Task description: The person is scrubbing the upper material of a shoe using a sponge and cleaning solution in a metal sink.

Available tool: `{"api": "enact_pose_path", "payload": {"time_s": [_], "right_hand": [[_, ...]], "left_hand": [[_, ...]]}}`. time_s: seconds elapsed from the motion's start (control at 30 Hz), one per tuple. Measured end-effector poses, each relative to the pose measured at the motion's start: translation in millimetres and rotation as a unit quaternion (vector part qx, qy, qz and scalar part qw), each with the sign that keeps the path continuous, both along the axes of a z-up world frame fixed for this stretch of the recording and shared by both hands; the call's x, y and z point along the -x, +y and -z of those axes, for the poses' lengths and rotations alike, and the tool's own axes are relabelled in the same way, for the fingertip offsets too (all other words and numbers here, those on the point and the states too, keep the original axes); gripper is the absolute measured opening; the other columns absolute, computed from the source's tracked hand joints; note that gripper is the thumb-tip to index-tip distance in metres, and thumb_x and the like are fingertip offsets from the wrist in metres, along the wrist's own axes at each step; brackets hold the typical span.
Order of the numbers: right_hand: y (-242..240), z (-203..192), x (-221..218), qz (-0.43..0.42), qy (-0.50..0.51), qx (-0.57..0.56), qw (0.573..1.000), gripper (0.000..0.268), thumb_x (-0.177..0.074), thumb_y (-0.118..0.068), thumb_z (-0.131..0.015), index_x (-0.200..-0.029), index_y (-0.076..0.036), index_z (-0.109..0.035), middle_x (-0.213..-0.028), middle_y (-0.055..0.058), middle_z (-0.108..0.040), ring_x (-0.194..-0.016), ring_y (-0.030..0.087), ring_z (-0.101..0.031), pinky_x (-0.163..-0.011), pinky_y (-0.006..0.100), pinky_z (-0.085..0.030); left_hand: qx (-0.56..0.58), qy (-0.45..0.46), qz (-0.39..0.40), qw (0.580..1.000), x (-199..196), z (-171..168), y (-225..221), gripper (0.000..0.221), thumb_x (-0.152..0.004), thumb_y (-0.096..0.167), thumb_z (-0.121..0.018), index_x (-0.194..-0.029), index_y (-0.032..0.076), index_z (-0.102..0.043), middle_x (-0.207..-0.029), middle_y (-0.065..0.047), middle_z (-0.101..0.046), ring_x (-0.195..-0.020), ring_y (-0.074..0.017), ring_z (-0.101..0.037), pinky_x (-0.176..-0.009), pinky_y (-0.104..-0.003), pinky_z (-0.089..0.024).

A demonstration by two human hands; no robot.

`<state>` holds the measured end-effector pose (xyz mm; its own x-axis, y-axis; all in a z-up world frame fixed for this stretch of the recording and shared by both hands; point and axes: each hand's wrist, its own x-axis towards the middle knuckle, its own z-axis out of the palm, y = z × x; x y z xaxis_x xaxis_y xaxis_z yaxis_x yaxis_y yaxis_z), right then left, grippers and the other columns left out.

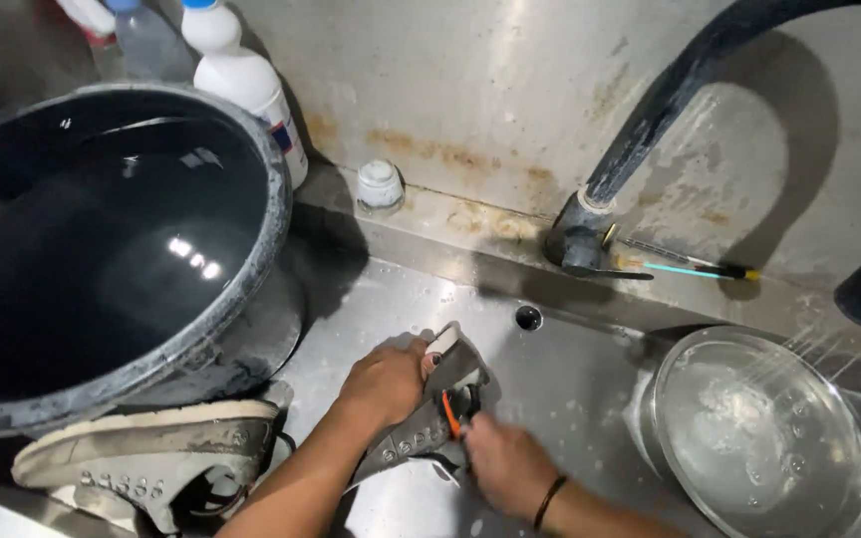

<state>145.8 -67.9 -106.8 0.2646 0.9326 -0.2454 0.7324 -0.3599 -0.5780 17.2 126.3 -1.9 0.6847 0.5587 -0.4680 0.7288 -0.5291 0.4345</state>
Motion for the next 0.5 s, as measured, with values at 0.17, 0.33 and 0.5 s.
{"api": "enact_pose_path", "payload": {"time_s": [0.17,0.33,0.5], "right_hand": [[22,-2,-5,0.167,0.048,-0.001,0.985,0.026,-0.105,-0.029,-0.038,-0.089,-0.013,-0.05,-0.073,0.016,-0.065,-0.067,0.041,-0.059,-0.065,0.055,-0.041],[11,-9,-21,0.108,0.004,-0.044,0.993,0.021,-0.102,-0.028,-0.042,-0.092,-0.013,-0.053,-0.077,0.018,-0.069,-0.072,0.046,-0.063,-0.065,0.057,-0.043],[-9,17,10,0.082,-0.031,0.054,0.995,0.023,-0.105,-0.034,-0.04,-0.099,-0.016,-0.053,-0.079,0.02,-0.07,-0.071,0.046,-0.066,-0.065,0.061,-0.047]], "left_hand": [[-0.015,0.009,0.001,1.0,1,13,-4,0.057,-0.105,0.044,-0.029,-0.157,0.023,-0.038,-0.132,-0.02,-0.062,-0.127,-0.0409,-0.054,-0.106,-0.049,-0.044],[0.006,0.031,0.015,0.999,-2,10,-4,0.06,-0.105,0.049,-0.026,-0.16,0.025,-0.032,-0.147,-0.021,-0.047,-0.138,-0.0396,-0.042,-0.113,-0.049,-0.038],[0.025,0.027,0.0,0.999,0,6,-2,0.063,-0.103,0.051,-0.026,-0.162,0.027,-0.031,-0.153,-0.02,-0.045,-0.145,-0.0353,-0.039,-0.119,-0.044,-0.034]]}}
